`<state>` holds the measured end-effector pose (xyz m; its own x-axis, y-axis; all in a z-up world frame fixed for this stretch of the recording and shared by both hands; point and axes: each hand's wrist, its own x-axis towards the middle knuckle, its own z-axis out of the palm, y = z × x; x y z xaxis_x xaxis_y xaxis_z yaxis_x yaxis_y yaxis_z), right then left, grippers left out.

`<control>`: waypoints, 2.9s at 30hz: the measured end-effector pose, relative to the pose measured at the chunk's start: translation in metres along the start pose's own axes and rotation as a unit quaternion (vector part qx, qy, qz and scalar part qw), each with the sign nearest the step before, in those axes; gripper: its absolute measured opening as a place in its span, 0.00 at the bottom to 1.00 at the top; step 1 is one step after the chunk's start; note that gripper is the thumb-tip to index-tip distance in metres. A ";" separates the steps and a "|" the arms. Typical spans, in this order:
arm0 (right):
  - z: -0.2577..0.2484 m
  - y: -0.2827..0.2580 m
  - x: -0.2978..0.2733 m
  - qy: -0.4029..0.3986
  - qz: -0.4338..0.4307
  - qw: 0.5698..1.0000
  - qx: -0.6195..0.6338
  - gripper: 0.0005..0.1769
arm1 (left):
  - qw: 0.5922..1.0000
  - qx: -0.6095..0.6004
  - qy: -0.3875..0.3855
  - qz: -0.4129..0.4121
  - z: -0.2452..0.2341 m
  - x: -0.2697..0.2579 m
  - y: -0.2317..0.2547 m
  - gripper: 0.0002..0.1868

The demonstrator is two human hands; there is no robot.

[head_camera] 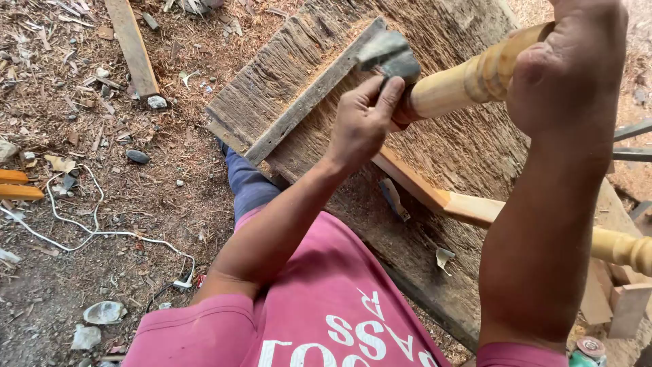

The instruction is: Sanding a wooden furniture frame with sandpaper to smooth the surface

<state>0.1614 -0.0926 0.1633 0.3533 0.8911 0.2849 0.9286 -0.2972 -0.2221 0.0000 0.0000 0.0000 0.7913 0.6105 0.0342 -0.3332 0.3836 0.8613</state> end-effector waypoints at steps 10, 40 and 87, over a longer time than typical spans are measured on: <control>-0.002 -0.014 0.003 0.002 0.040 0.999 0.000 0.13 | 0.982 0.121 -0.063 -0.130 -0.015 -0.002 0.006 0.35; -0.007 -0.048 0.007 -0.012 0.011 0.994 0.108 0.46 | 0.992 0.114 -0.056 0.028 0.017 0.023 -0.023 0.23; -0.018 -0.173 0.024 -0.056 0.457 0.886 -0.051 0.63 | 0.750 0.165 -0.640 -0.029 -0.080 0.106 0.013 0.29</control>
<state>0.0112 -0.0255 0.2255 0.9550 0.2893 -0.0657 0.2683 -0.9367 -0.2250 0.0388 0.1251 -0.0253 0.7143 -0.6462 0.2686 -0.3020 0.0616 0.9513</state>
